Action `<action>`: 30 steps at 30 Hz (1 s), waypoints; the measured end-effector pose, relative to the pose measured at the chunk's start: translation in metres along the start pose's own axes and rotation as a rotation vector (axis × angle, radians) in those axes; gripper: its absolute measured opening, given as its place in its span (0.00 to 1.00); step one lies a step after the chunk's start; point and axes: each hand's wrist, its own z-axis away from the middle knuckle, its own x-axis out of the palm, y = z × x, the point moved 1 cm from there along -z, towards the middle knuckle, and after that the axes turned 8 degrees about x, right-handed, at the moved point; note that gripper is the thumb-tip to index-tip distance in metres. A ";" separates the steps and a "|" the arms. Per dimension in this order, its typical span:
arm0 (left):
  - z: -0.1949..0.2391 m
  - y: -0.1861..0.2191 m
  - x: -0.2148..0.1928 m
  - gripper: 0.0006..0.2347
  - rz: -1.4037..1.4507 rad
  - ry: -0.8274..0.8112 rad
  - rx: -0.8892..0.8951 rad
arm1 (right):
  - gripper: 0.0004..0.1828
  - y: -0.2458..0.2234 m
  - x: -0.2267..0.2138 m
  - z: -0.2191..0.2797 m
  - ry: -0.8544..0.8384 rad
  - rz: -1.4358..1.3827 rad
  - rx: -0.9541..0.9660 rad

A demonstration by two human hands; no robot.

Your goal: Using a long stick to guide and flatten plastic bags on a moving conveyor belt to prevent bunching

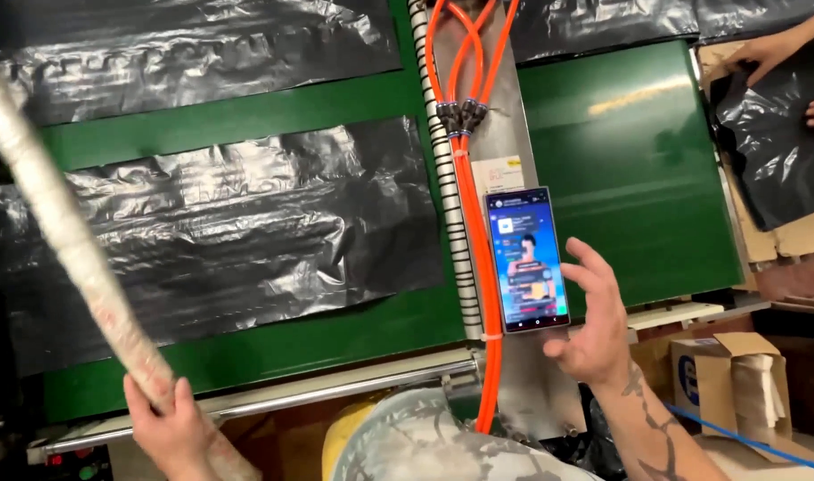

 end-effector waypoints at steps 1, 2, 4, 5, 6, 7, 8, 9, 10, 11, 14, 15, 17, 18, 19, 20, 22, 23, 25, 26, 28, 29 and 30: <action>0.003 -0.007 0.002 0.30 -0.001 -0.002 0.001 | 0.53 -0.002 -0.002 0.000 0.001 0.000 0.003; 0.006 -0.014 0.002 0.30 -0.024 0.048 0.000 | 0.53 -0.004 -0.004 0.004 0.000 0.005 0.008; 0.004 -0.024 -0.003 0.30 -0.049 0.093 0.003 | 0.55 -0.004 -0.005 0.012 0.002 0.009 0.021; -0.003 -0.026 -0.007 0.29 -0.060 0.144 0.046 | 0.54 -0.003 -0.004 0.017 0.014 0.005 0.023; -0.009 -0.026 -0.009 0.29 -0.064 0.201 0.089 | 0.55 0.000 -0.003 0.019 0.029 0.002 0.018; -0.026 -0.016 -0.012 0.29 -0.061 0.201 0.092 | 0.55 0.000 -0.003 0.018 0.033 0.004 0.018; -0.039 -0.008 -0.018 0.28 -0.051 0.208 0.088 | 0.54 -0.001 -0.002 0.018 0.040 0.004 0.025; -0.052 0.001 -0.025 0.27 -0.040 0.215 0.084 | 0.54 -0.002 -0.001 0.018 0.047 0.004 0.033; -0.066 0.003 -0.024 0.27 -0.042 0.215 0.088 | 0.54 -0.003 -0.001 0.018 0.050 0.001 0.035; -0.080 0.005 -0.024 0.27 -0.020 0.206 0.141 | 0.53 -0.004 -0.001 0.018 0.048 -0.007 0.045; -0.131 0.000 0.006 0.25 -0.022 0.196 0.233 | 0.52 -0.002 -0.001 0.014 0.060 -0.017 0.045; -0.147 -0.005 0.019 0.24 -0.054 0.192 0.264 | 0.51 -0.002 0.000 0.016 0.063 -0.020 0.038; -0.151 0.034 0.063 0.21 -0.075 0.147 0.181 | 0.51 -0.001 -0.001 0.018 0.057 -0.021 0.042; -0.157 0.055 0.086 0.18 -0.084 0.114 0.109 | 0.51 0.000 0.000 0.017 0.067 -0.023 0.035; -0.145 0.075 0.114 0.18 -0.085 0.111 0.109 | 0.51 0.003 0.001 0.018 0.067 -0.022 0.038; -0.134 0.096 0.142 0.22 0.005 0.013 0.131 | 0.53 0.007 0.003 0.018 0.090 -0.051 0.025; -0.108 0.144 0.187 0.27 0.097 -0.085 0.156 | 0.56 0.009 0.004 0.018 0.117 -0.079 0.011; -0.091 0.171 0.205 0.22 0.150 -0.229 0.203 | 0.55 0.008 0.004 0.018 0.115 -0.079 0.015; -0.060 0.202 0.236 0.18 0.201 -0.376 0.246 | 0.54 0.008 0.005 0.019 0.107 -0.078 0.020; -0.044 0.207 0.250 0.22 0.147 -0.484 0.307 | 0.54 0.009 0.005 0.019 0.102 -0.075 0.016; -0.026 0.215 0.269 0.28 0.092 -0.586 0.365 | 0.53 0.010 0.005 0.020 0.095 -0.075 0.006; -0.024 0.220 0.274 0.29 0.177 -0.592 0.359 | 0.53 0.010 0.005 0.020 0.094 -0.071 0.000; -0.023 0.223 0.278 0.30 0.258 -0.596 0.354 | 0.53 0.010 0.006 0.020 0.095 -0.070 -0.004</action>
